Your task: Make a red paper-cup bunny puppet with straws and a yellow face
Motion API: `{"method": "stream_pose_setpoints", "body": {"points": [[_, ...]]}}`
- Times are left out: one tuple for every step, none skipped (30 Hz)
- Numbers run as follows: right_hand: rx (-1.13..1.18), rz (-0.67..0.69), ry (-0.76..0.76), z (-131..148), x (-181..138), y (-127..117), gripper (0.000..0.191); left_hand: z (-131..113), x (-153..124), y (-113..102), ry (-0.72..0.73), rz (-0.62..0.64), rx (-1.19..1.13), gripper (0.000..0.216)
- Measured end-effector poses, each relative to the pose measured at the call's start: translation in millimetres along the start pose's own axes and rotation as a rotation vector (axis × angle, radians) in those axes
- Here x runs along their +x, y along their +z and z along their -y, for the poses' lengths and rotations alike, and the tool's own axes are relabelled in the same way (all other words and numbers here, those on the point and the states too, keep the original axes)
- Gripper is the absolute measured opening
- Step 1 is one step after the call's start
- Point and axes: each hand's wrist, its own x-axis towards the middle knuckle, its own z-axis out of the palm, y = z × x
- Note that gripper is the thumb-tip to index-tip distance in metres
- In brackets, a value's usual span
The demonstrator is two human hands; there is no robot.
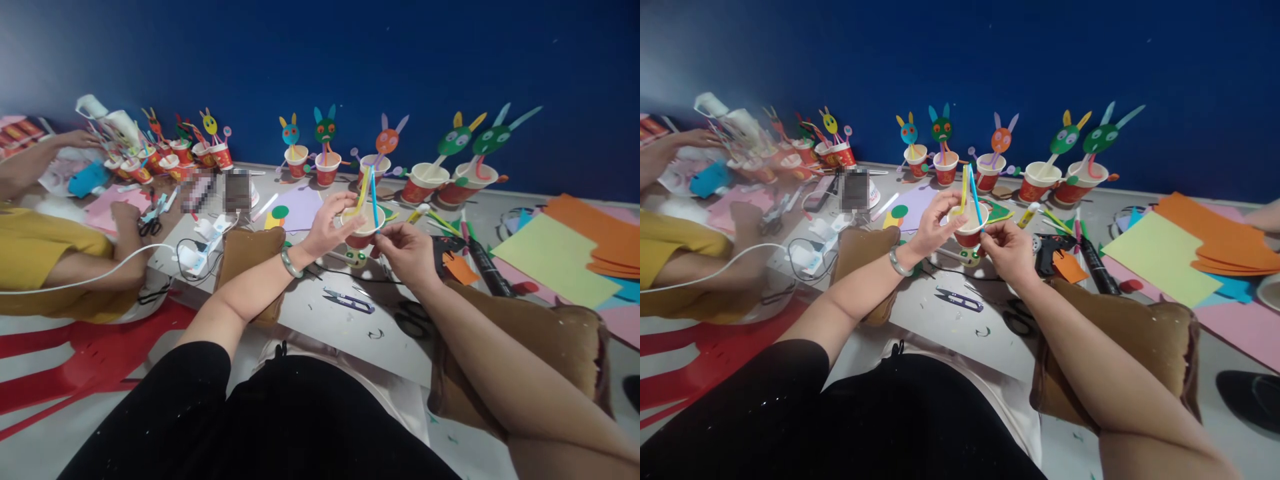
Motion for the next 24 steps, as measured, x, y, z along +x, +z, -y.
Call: {"method": "stream_pose_setpoints", "body": {"points": [[-0.004, -0.001, -0.003, -0.3, -0.5, 0.4, 0.038, -3.6, 1.2, -1.3, -0.031, -0.013, -0.028, 0.058], [-0.010, 0.001, -0.007, -0.4, -1.2, 0.8, 0.038, -7.6, 2.3, -2.4, -0.059, -0.022, -0.052, 0.053], [-0.018, 0.003, -0.010, -0.2, -1.8, 1.0, 0.037, -11.8, 3.2, -3.6, -0.083, -0.027, -0.067, 0.047], [-0.026, 0.005, -0.014, 0.1, -2.4, 1.0, 0.036, -16.0, 4.1, -4.8, -0.106, -0.028, -0.074, 0.040], [-0.033, 0.009, -0.016, 0.6, -3.0, 1.0, 0.035, -20.2, 4.9, -5.9, -0.129, -0.025, -0.076, 0.033], [-0.039, 0.015, -0.017, 1.2, -3.3, 0.8, 0.034, -24.1, 5.7, -7.0, -0.152, -0.021, -0.080, 0.028], [-0.043, 0.023, -0.016, 1.8, -3.5, 0.5, 0.033, -27.6, 6.4, -8.0, -0.174, -0.017, -0.087, 0.023], [-0.045, 0.032, -0.013, 2.4, -3.6, 0.3, 0.032, -30.5, 6.9, -8.8, -0.194, -0.014, -0.099, 0.019], [-0.044, 0.039, -0.010, 3.0, -3.6, 0.1, 0.030, -32.7, 7.3, -9.3, -0.213, -0.013, -0.113, 0.016], [-0.040, 0.045, -0.007, 3.5, -3.5, 0.0, 0.029, -34.1, 7.4, -9.6, -0.229, -0.015, -0.129, 0.014], [-0.035, 0.046, -0.005, 4.1, -3.4, -0.1, 0.028, -34.6, 7.5, -9.6, -0.245, -0.019, -0.147, 0.014], [-0.031, 0.043, -0.004, 4.6, -3.2, -0.3, 0.028, -34.5, 7.5, -9.4, -0.261, -0.024, -0.165, 0.013], [-0.032, 0.038, -0.003, 5.1, -3.1, -0.5, 0.027, -33.6, 7.6, -9.1, -0.280, -0.028, -0.182, 0.012], [-0.040, 0.033, -0.002, 5.6, -2.9, -1.0, 0.026, -32.4, 8.0, -8.9, -0.298, -0.027, -0.201, 0.011], [-0.053, 0.028, -0.002, 6.1, -2.7, -1.6, 0.025, -30.8, 8.7, -8.8, -0.314, -0.022, -0.223, 0.012], [-0.069, 0.024, -0.001, 6.5, -2.3, -2.5, 0.024, -29.2, 9.9, -9.1, -0.328, -0.014, -0.249, 0.013], [-0.081, 0.018, -0.002, 6.7, -1.7, -3.5, 0.023, -27.8, 11.4, -9.8, -0.341, -0.004, -0.279, 0.016], [-0.085, 0.011, -0.003, 6.8, -1.0, -4.6, 0.022, -26.6, 13.3, -10.9, -0.356, 0.003, -0.311, 0.018], [-0.079, 0.002, -0.005, 6.5, 0.0, -5.9, 0.022, -26.0, 15.3, -12.4, -0.378, 0.005, -0.342, 0.019], [-0.067, -0.009, -0.008, 6.1, 1.0, -7.1, 0.023, -26.0, 17.4, -14.2, -0.412, 0.003, -0.368, 0.017], [-0.051, -0.022, -0.013, 5.5, 2.1, -8.2, 0.024, -26.6, 19.3, -16.2, -0.455, 0.002, -0.384, 0.013], [-0.038, -0.035, -0.018, 4.8, 3.2, -9.3, 0.026, -27.9, 20.8, -18.1, -0.501, 0.007, -0.391, 0.009], [-0.032, -0.045, -0.022, 4.2, 4.0, -10.2, 0.027, -29.6, 21.9, -19.7, -0.542, 0.021, -0.393, 0.006], [-0.035, -0.051, -0.025, 3.6, 4.6, -11.0, 0.028, -31.7, 22.6, -21.0, -0.572, 0.043, -0.396, 0.006]]}}
